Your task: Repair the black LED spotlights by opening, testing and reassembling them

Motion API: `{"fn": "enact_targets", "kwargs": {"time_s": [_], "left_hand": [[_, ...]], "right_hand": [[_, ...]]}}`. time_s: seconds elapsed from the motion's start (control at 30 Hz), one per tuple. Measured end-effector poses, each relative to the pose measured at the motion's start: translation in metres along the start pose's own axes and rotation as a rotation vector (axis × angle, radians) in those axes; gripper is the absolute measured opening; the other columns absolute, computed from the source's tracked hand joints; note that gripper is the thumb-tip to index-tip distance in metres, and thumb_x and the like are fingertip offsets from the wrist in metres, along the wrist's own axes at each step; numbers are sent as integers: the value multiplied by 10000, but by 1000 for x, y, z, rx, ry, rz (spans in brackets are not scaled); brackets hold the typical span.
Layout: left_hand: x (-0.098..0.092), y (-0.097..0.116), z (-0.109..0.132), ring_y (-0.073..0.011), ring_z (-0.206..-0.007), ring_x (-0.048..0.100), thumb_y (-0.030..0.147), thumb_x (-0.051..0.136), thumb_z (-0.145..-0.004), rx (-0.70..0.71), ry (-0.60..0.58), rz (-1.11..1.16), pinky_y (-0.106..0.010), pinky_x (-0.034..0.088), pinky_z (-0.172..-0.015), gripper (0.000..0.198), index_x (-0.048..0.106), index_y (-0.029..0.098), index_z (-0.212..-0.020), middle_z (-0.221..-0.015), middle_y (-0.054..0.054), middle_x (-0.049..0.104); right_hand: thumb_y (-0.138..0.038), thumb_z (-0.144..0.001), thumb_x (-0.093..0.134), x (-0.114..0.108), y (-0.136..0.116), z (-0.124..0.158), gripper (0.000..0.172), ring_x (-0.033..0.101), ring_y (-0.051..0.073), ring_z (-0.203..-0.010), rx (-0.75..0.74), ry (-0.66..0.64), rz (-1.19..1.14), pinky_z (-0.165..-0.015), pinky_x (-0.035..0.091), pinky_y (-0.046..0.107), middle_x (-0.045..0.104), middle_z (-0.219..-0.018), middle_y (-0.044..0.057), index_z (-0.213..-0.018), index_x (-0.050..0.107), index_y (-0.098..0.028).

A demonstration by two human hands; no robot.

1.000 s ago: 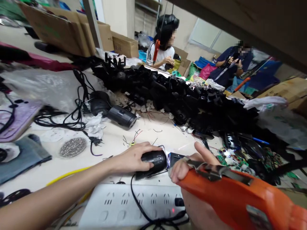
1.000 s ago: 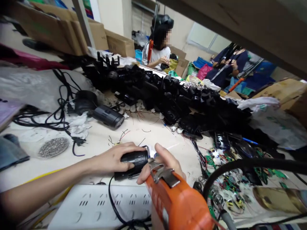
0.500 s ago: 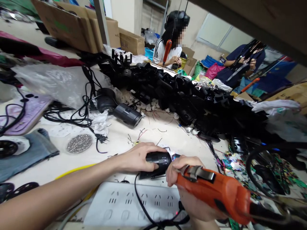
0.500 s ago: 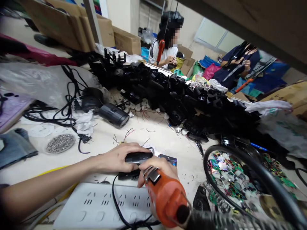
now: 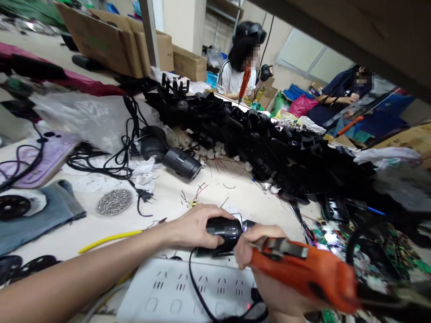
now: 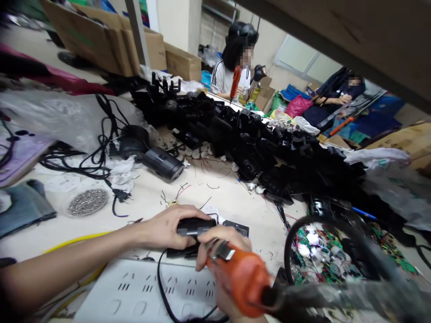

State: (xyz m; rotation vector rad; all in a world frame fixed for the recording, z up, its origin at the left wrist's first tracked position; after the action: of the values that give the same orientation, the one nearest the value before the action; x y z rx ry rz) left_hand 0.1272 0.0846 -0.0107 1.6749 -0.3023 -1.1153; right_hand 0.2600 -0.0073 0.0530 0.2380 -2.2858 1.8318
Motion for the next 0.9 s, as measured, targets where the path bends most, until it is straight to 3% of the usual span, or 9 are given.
{"fn": "enact_targets", "kwargs": {"time_s": [0.07, 0.17, 0.43, 0.67, 0.77, 0.9], "left_hand": [[1, 1, 1, -224, -965, 651, 254, 679, -635, -12, 10, -4, -330, 484, -880, 530, 669, 254, -1165, -1079, -27, 719], [3, -1, 4, -215, -933, 646, 247, 694, -622, -7, 46, 13, -320, 485, -856, 515, 665, 245, -1136, -1044, -20, 714], [6, -8, 4, -187, -857, 631, 238, 699, -612, 5, 75, 72, -280, 479, -789, 422, 669, 243, -1033, -973, 12, 703], [6, -10, 7, -176, -804, 607, 244, 677, -601, -63, 113, 139, -279, 478, -718, 471, 525, 233, -1047, -930, 11, 659], [6, -9, 9, -199, -855, 617, 243, 680, -596, -104, 110, 185, -299, 485, -738, 533, 466, 235, -1083, -979, -11, 662], [7, -8, 10, -197, -849, 615, 249, 677, -609, -114, 104, 187, -295, 478, -729, 509, 457, 229, -1068, -961, -5, 664]], "right_hand": [[-506, -855, 576, 0, -13, -9, 306, 545, 186, -489, -110, -4, -43, -506, 444, 329, 628, -598, 20, -949, 725, -255], [-648, -830, 494, 0, -24, -23, 471, 551, 191, -488, -281, 37, -77, -501, 451, 345, 606, -593, 21, -936, 714, -245], [-917, -605, 440, 6, 9, -37, 809, 548, 192, -497, -182, 78, -118, -475, 410, 308, 608, -582, 33, -845, 693, -187], [-914, -521, 545, 5, 20, -50, 806, 520, 171, -449, -174, 39, -184, -430, 417, 290, 612, -564, 19, -831, 699, -187], [-919, -546, 511, 5, 12, -51, 811, 524, 172, -438, -128, 12, -199, -419, 414, 287, 619, -556, 28, -830, 699, -183], [-825, -668, 506, 21, -8, -44, 680, 565, 210, -513, -137, -32, -184, -500, 467, 354, 637, -607, 38, -898, 702, -215]]}}
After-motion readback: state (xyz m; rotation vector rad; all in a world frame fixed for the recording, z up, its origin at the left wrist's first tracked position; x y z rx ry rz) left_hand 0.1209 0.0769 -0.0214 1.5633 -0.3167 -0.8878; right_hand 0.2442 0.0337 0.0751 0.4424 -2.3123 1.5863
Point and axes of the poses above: each hand's wrist, its own z-axis away from the middle knuckle, its own x-axis out of the palm, y = z × x, the point moved 4 cm from there along -z, towards the middle knuckle
